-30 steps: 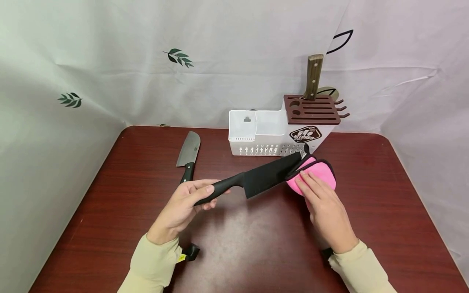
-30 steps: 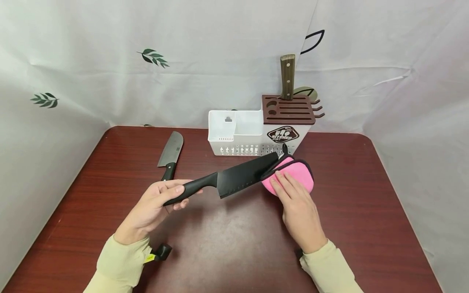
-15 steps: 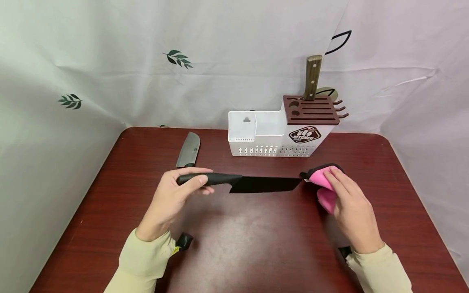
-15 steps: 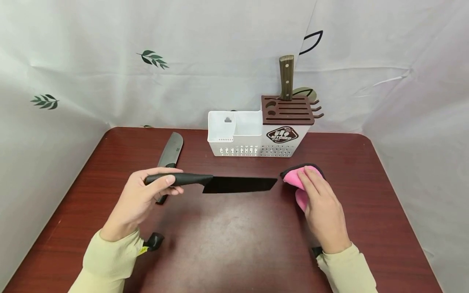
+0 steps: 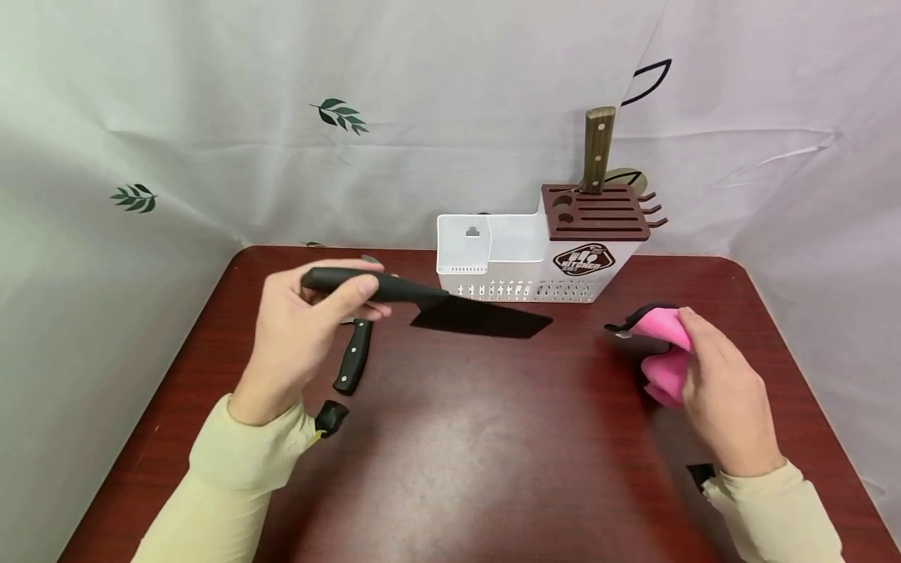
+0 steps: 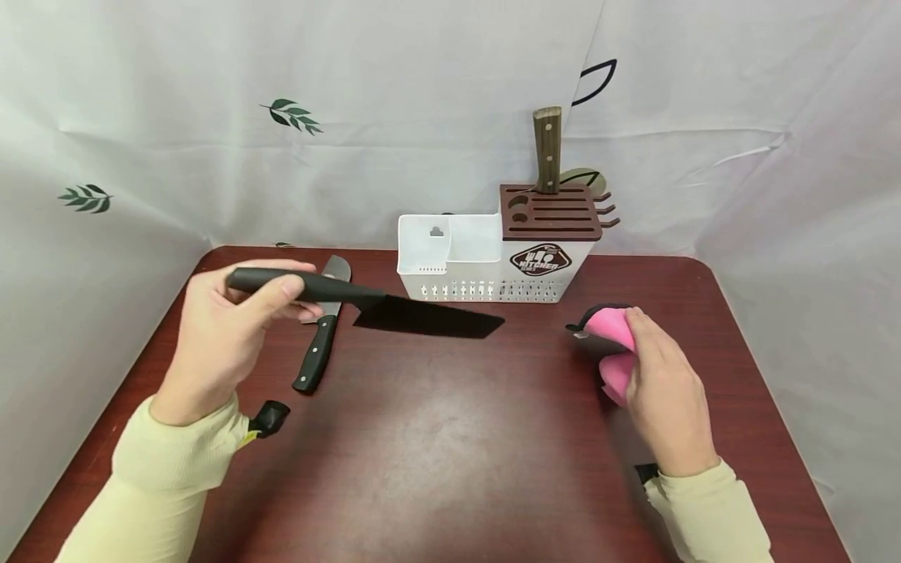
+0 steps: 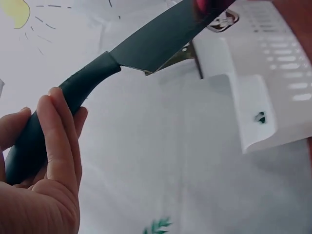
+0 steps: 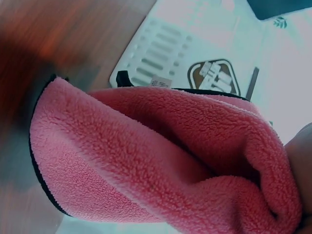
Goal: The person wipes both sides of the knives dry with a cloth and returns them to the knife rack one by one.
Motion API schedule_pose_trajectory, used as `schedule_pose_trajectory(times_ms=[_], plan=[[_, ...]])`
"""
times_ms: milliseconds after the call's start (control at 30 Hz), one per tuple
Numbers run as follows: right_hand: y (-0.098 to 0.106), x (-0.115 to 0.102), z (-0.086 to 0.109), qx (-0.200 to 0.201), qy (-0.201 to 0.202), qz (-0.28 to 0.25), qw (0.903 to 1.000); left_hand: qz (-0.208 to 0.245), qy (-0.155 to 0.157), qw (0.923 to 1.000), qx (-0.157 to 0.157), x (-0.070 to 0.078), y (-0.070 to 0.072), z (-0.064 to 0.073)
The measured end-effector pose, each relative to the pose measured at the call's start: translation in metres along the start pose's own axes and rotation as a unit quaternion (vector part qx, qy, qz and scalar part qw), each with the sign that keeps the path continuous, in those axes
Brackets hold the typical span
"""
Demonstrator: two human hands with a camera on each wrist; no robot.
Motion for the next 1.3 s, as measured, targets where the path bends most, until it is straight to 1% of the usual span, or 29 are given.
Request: schedule_pose_trajectory(times_ms=[67, 133, 267, 367, 500, 600, 667, 767, 900, 967, 1100, 1300], plan=[[0.001, 0.005, 0.0, -0.006, -0.017, 0.002, 0.9998, 0.004, -0.019, 0.9998, 0.008, 0.012, 0.0, -0.007], [0.003, 0.01, -0.001, -0.01, -0.031, 0.003, 0.9995, 0.011, -0.031, 0.9994, 0.013, 0.023, 0.0, -0.016], [0.006, 0.018, -0.003, -0.012, -0.051, 0.005, 0.9986, 0.027, -0.045, 0.9985, 0.017, 0.043, -0.004, -0.035], [0.007, 0.023, -0.006, -0.013, -0.053, 0.009, 0.9985, 0.027, -0.053, 0.9981, 0.015, 0.055, -0.009, -0.05], [0.006, 0.029, -0.013, -0.02, -0.049, 0.011, 0.9985, 0.035, -0.057, 0.9977, 0.002, 0.07, -0.022, -0.069], [0.005, 0.033, -0.018, -0.03, -0.053, 0.011, 0.9981, 0.025, -0.058, 0.9979, -0.008, 0.08, -0.035, -0.082], [0.003, 0.035, -0.019, -0.036, -0.059, 0.011, 0.9976, 0.015, -0.054, 0.9983, -0.012, 0.084, -0.044, -0.09], [0.002, 0.039, -0.02, -0.041, -0.069, 0.011, 0.9967, 0.01, -0.042, 0.9988, -0.023, 0.086, -0.057, -0.104], [0.0, 0.042, -0.018, -0.047, -0.078, 0.009, 0.9958, 0.013, -0.031, 0.9989, -0.032, 0.081, -0.07, -0.122], [-0.001, 0.043, -0.016, -0.052, -0.083, 0.009, 0.9951, 0.014, -0.026, 0.9991, -0.031, 0.077, -0.074, -0.13], [-0.002, 0.047, -0.013, -0.058, -0.091, 0.009, 0.9941, 0.016, -0.007, 0.9995, -0.026, 0.069, -0.082, -0.143], [-0.002, 0.047, -0.01, -0.049, -0.091, 0.009, 0.9946, 0.019, 0.025, 0.9993, -0.021, 0.058, -0.093, -0.16]])
Point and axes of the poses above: each hand's wrist, its own z-axis away from the middle knuckle, its own y-axis out of the back of the hand, x = y × z, the point moved 6 cm from there along -z, towards the middle knuckle, and after that the axes turned 2 degrees about -z, right-handed, at the moved point
